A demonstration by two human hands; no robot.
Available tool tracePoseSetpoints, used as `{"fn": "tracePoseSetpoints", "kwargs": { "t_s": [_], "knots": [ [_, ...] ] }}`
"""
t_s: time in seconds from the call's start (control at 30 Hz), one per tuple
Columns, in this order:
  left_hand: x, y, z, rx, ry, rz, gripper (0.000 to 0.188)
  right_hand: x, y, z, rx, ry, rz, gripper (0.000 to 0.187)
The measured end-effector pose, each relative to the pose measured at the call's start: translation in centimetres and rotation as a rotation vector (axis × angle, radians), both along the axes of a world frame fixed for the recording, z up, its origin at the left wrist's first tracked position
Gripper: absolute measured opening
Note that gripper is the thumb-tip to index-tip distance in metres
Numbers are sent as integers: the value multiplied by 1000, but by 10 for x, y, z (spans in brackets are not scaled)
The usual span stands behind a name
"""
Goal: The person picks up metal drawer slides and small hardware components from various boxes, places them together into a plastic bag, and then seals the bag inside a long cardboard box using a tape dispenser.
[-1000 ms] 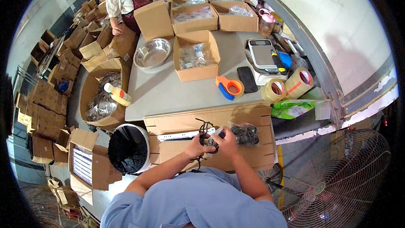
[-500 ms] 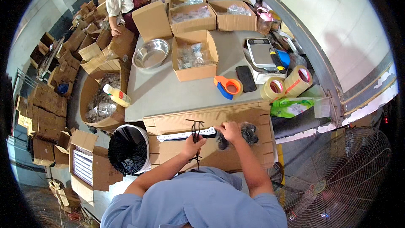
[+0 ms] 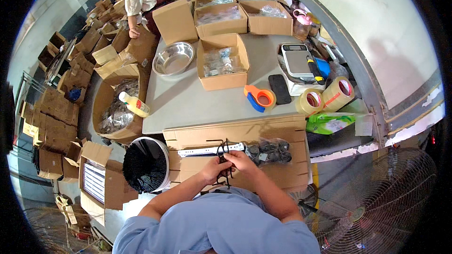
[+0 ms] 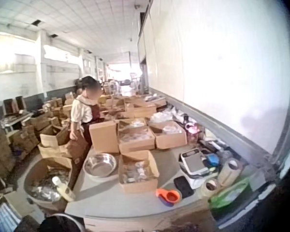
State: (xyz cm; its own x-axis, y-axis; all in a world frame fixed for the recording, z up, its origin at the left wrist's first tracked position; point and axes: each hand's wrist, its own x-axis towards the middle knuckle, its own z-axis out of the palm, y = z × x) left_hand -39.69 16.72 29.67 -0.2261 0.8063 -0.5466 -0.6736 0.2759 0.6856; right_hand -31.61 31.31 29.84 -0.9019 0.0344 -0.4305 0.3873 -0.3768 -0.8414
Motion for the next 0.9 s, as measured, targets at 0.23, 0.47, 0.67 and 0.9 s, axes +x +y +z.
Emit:
{"fn": "tracePoseSetpoints", "kwargs": {
  "t_s": [0.23, 0.47, 0.67, 0.9],
  "knots": [
    [-7, 8, 18, -40, 100, 207, 19, 13, 22, 0, -345, 16, -613, 15],
    [-11, 6, 9, 162, -80, 137, 37, 14, -13, 13, -101, -122, -147, 19],
    [-7, 6, 35, 102, -193, 220, 36, 14, -19, 1, 5, -10, -284, 22],
    [-12, -4, 36, -115, -23, 179, 26, 16, -11, 13, -232, -195, -249, 13]
  ]
}}
